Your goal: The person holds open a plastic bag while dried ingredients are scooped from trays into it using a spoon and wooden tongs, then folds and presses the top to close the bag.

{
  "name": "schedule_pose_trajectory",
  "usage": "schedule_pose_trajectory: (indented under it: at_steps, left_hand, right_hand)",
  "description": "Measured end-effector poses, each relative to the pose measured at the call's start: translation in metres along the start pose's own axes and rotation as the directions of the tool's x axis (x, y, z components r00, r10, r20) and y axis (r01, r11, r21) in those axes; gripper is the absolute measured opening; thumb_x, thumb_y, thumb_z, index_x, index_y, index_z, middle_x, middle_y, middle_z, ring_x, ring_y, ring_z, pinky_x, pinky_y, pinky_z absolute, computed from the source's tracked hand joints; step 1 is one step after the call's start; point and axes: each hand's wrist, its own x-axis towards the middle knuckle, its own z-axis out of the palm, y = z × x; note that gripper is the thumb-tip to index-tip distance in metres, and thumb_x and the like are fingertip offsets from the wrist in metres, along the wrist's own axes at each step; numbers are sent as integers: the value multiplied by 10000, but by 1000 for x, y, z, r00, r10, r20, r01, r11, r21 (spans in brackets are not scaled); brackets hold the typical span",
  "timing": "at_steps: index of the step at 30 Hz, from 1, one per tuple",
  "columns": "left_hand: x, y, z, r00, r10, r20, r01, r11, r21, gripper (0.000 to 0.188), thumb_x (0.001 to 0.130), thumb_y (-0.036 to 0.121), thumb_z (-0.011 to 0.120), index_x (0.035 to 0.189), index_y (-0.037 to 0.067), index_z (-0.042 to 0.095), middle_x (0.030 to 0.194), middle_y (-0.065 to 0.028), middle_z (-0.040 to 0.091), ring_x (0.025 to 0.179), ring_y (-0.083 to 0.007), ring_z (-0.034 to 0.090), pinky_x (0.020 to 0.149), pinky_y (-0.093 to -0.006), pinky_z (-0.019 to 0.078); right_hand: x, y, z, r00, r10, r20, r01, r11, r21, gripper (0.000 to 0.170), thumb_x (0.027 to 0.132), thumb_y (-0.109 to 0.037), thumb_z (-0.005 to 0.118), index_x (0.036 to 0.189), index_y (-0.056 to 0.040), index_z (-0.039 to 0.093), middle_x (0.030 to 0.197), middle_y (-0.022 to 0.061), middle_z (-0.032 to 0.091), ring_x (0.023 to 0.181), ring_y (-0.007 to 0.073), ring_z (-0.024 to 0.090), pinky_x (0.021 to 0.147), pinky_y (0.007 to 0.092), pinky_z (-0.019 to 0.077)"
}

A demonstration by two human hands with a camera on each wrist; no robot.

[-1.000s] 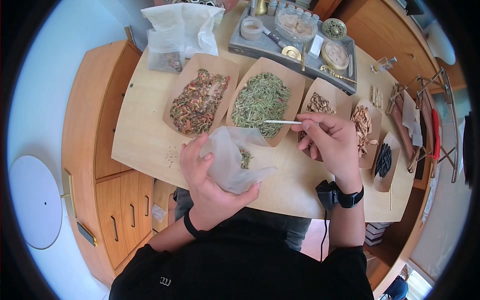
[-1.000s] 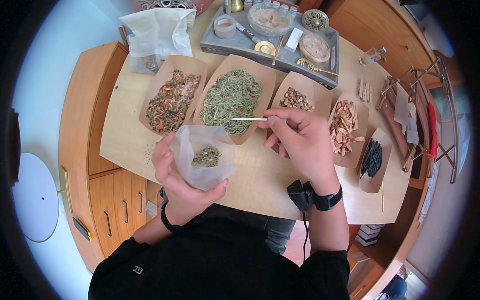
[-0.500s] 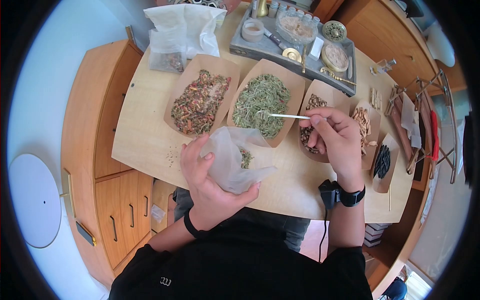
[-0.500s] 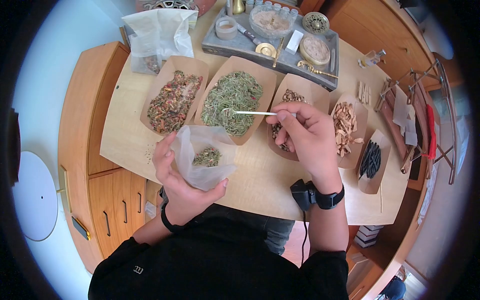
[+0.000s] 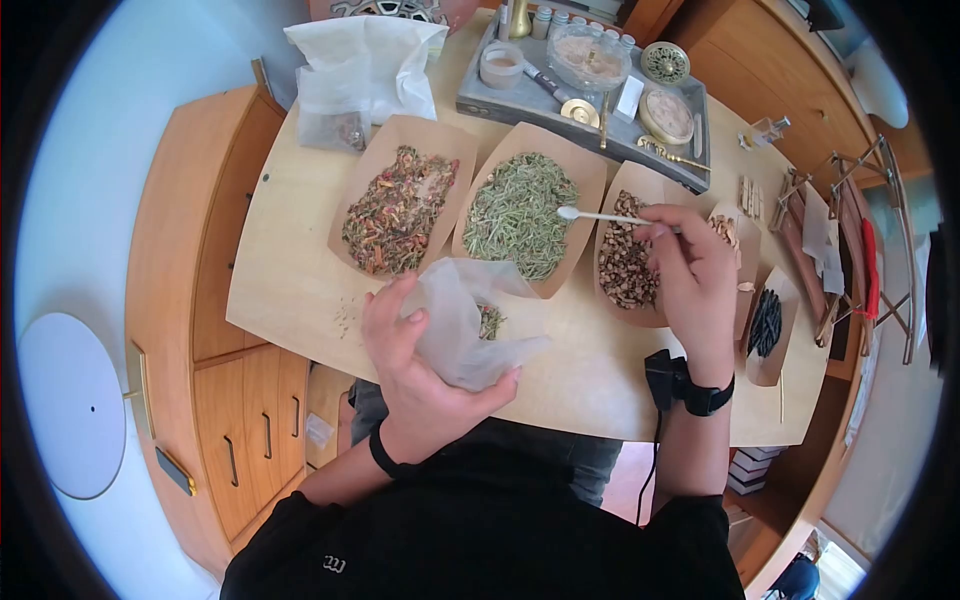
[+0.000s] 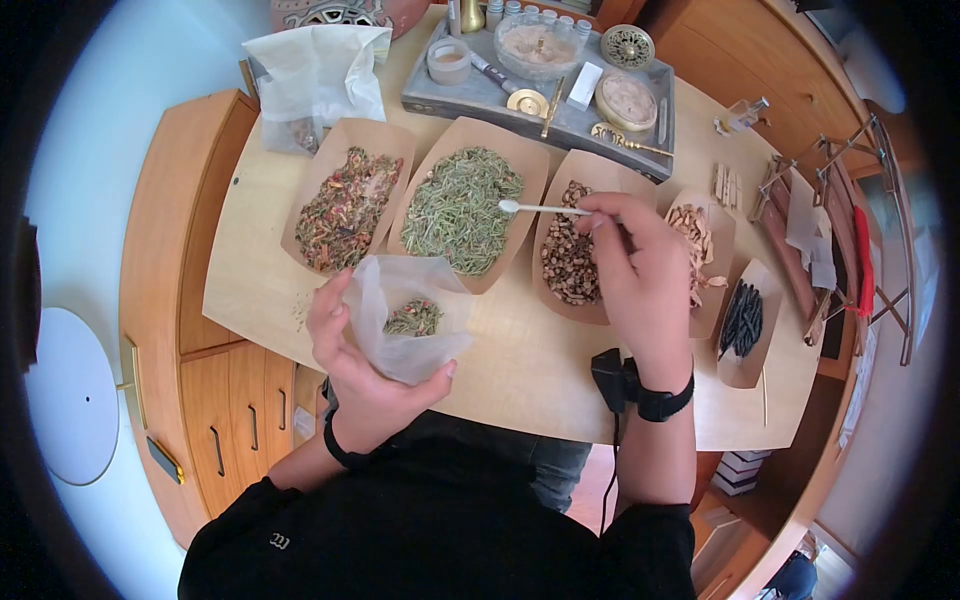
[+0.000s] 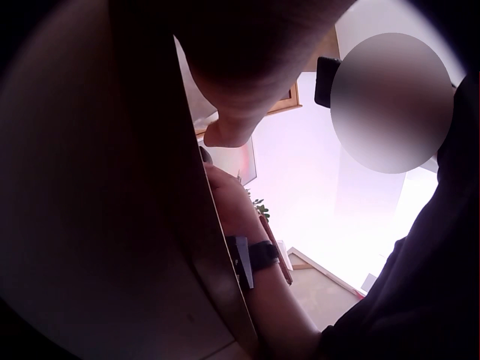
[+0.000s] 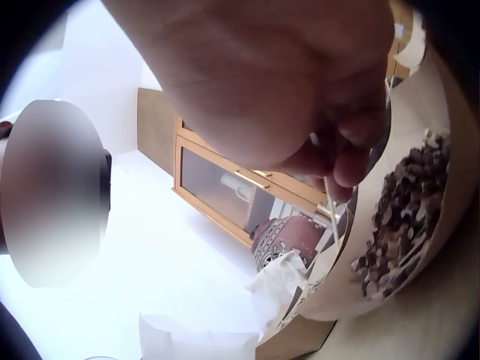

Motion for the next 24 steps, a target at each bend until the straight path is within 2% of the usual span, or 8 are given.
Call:
schedule_pose_trajectory:
  at_steps: [2, 4, 7, 11, 16, 20, 23, 24]
  left_hand:
    - [0, 1, 0, 1000, -3, 3, 3, 1000, 2, 1260, 703, 188, 1012, 1671, 217, 206, 1690, -269, 334, 1529, -465, 422, 1232, -630, 426]
    - [0, 1, -1, 1000, -6, 8, 6, 1000, 9, 1257, 703, 187, 1012, 1669, 217, 208, 1689, -267, 332, 1532, -466, 419, 1233, -630, 425]
    - [0, 1, 0, 1000, -6, 4, 6, 1000, -9, 1256, 704, 186, 1011, 1668, 216, 207, 1686, -272, 333, 1536, -467, 414, 1233, -631, 425]
    - [0, 1, 0, 1000, 2, 3, -2, 1000, 1, 1254, 703, 188, 1010, 1666, 212, 207, 1684, -279, 331, 1533, -470, 418, 1235, -634, 423]
    - [0, 1, -1, 1000, 4, 6, -4, 1000, 17, 1251, 706, 192, 1009, 1664, 205, 205, 1682, -281, 332, 1530, -473, 421, 1232, -638, 426]
    - [0, 0, 0, 1000, 4, 6, -4, 1000, 19, 1247, 709, 199, 1009, 1663, 203, 206, 1678, -284, 340, 1532, -476, 420, 1232, -644, 429]
    - [0, 0, 0, 1000, 0, 4, 0, 1000, 16, 1247, 710, 204, 1011, 1663, 202, 208, 1676, -286, 344, 1533, -478, 419, 1231, -647, 430]
    - [0, 0, 0, 1000, -3, 4, 3, 1000, 16, 1248, 711, 207, 1012, 1664, 202, 207, 1676, -286, 345, 1533, -480, 419, 1231, -647, 431]
  right_hand:
    - [0, -1, 5, 999, 31, 18, -30, 997, -64, 225, 1113, -27, 630, 1259, 20, 793, 995, 46, 824, 756, 72, 656, 709, 246, 532]
    - [-1, -2, 11, 968, 182, 175, -202, 974, 106, 219, 1118, -44, 636, 1255, 27, 791, 978, 41, 818, 749, 61, 641, 686, 244, 513]
    - [-2, -1, 17, 949, 186, 254, -242, 947, 212, 224, 1124, -63, 639, 1257, 30, 793, 972, 39, 814, 745, 52, 631, 673, 237, 505]
    - [1, -1, 12, 939, 185, 290, -269, 921, 283, 229, 1127, -73, 639, 1255, 36, 795, 974, 45, 812, 728, 48, 617, 667, 227, 507]
    - [3, -6, 5, 911, 280, 302, -381, 852, 359, 220, 1126, -73, 647, 1242, 41, 794, 987, 70, 820, 713, 46, 613, 651, 219, 503]
    - [2, -8, 0, 911, 271, 311, -385, 828, 407, 216, 1123, -71, 656, 1251, 33, 795, 994, 73, 825, 708, 50, 612, 646, 221, 500]
    - [-7, -13, -1, 928, 193, 320, -320, 851, 416, 206, 1126, -64, 652, 1240, 25, 799, 990, 64, 823, 726, 47, 625, 653, 214, 489]
    - [-13, -15, 0, 934, 108, 341, -243, 891, 383, 201, 1119, -55, 651, 1226, 24, 801, 970, 56, 818, 740, 42, 635, 654, 213, 484]
